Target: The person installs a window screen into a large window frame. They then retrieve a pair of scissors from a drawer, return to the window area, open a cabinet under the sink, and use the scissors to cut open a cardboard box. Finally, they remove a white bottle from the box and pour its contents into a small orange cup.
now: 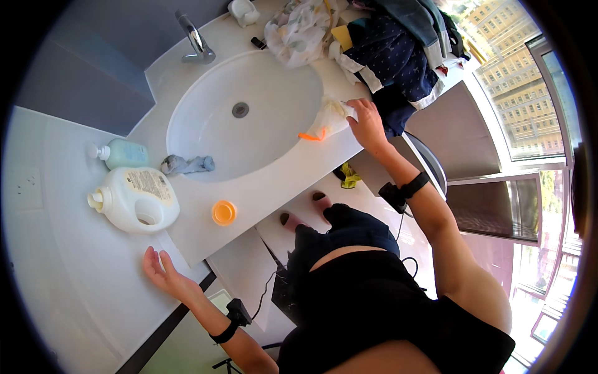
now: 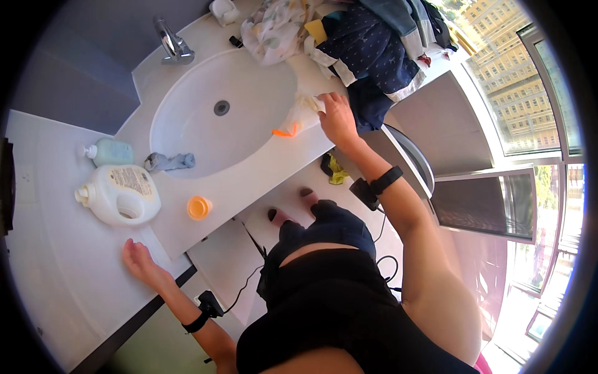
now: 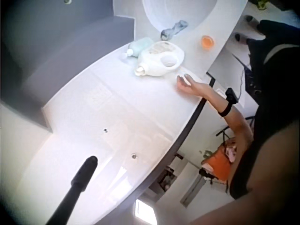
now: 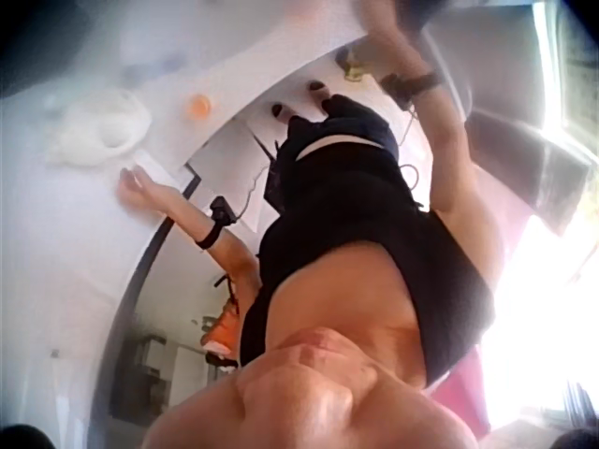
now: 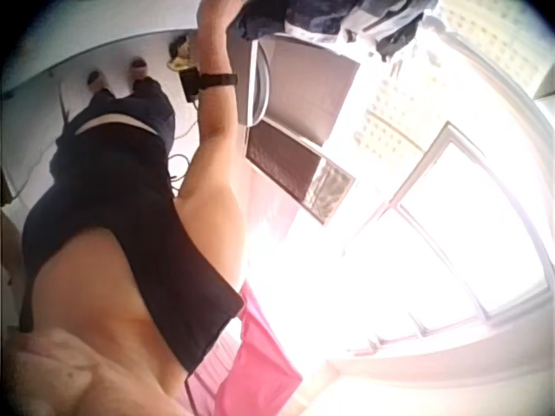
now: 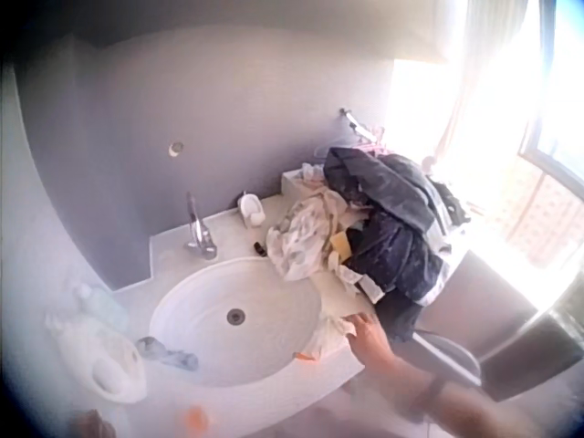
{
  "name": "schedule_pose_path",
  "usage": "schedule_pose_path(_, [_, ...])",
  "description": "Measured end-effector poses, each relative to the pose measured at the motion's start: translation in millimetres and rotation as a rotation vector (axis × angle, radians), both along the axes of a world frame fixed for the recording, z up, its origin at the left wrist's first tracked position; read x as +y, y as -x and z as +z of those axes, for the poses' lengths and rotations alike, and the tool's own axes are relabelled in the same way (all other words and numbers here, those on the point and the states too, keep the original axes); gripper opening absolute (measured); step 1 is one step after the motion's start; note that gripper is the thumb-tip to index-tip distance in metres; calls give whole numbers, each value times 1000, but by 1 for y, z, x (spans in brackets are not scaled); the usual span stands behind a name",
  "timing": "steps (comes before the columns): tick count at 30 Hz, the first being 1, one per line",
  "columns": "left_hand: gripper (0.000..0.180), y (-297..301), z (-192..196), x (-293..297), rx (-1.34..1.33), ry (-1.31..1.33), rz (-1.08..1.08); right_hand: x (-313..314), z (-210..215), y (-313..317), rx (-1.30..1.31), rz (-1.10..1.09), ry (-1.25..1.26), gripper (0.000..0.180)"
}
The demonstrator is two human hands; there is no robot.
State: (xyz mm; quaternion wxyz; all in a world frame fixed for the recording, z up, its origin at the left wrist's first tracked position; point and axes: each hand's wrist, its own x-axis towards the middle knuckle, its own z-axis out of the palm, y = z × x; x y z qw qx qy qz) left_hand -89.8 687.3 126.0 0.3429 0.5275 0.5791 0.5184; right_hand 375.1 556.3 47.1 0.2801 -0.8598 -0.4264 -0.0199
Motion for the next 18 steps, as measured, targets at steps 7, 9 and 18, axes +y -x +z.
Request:
schedule_pose_path(7, [27,-22,-8,-34,22,87,3,-22,-55,-63,-34,-44,216,32])
schedule_pose_path(9, [25,-27,-6,-48,14,110,-14,-27,-62,-77,89,-104,43,24])
schedule_pose_path(18, [20,-5,3,-142,-19,185,113,-41,7,-42,1192,190,-591,14])
